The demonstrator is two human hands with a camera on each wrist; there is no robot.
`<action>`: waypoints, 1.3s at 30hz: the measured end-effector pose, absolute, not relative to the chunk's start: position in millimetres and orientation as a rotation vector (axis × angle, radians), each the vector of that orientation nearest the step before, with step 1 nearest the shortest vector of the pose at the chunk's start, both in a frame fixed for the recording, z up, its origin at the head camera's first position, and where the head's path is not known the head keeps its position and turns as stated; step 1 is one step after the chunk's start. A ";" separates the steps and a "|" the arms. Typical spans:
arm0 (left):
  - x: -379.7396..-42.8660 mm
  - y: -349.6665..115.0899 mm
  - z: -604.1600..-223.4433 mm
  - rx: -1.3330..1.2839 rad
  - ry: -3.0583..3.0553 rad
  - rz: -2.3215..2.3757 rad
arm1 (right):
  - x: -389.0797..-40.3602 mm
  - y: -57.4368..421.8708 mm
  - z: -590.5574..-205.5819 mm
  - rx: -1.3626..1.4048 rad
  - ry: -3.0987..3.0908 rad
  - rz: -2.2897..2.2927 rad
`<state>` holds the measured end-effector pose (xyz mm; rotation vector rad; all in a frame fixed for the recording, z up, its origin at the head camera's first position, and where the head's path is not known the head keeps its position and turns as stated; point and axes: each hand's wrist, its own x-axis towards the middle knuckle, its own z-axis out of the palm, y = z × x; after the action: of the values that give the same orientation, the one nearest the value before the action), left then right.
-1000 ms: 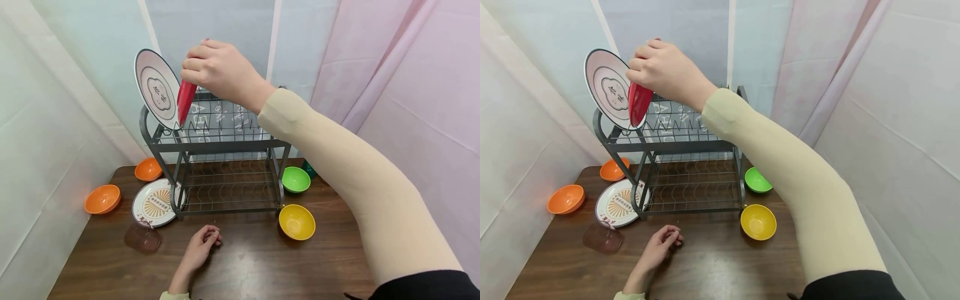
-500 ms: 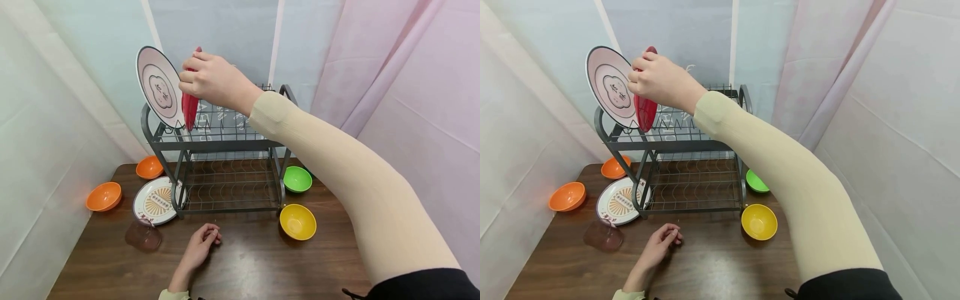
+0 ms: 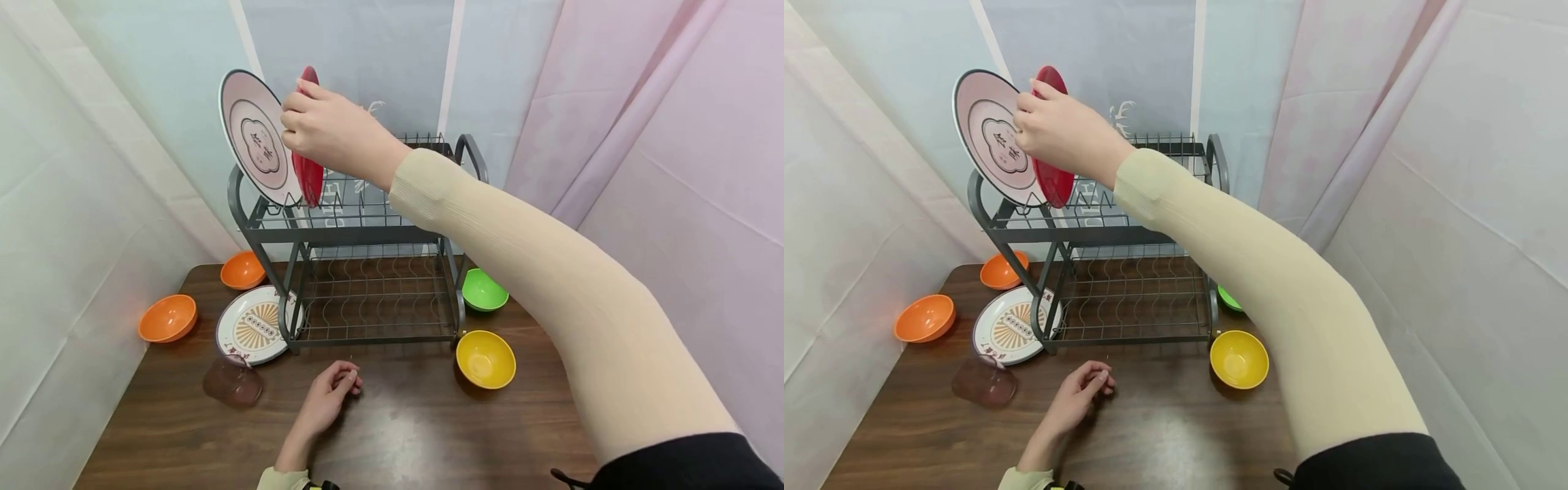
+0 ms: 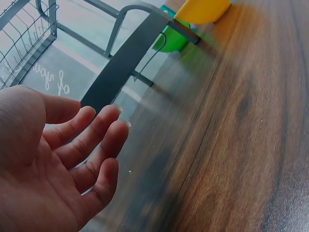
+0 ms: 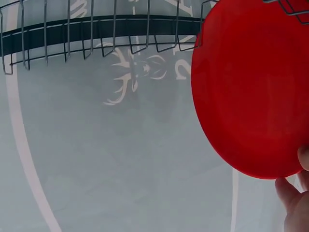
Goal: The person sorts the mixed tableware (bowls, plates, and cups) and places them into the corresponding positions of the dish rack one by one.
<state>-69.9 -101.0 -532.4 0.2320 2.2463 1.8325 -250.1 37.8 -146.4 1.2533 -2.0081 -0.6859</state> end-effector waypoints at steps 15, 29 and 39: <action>-67.5 -103.7 -531.5 0.224 2.259 1.821 | -252.9 37.4 -157.4 1.254 -2.053 -0.549; -68.3 -106.3 -532.0 0.190 2.260 1.840 | -252.5 34.2 -165.6 1.235 -2.213 -0.461; -68.7 -108.7 -531.7 0.151 2.261 1.877 | -249.2 30.9 -166.5 1.241 -2.253 -0.469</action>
<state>-68.7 -108.7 -531.7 0.1514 2.2613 1.8766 -249.2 30.9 -166.5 1.2410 -2.2529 -0.4691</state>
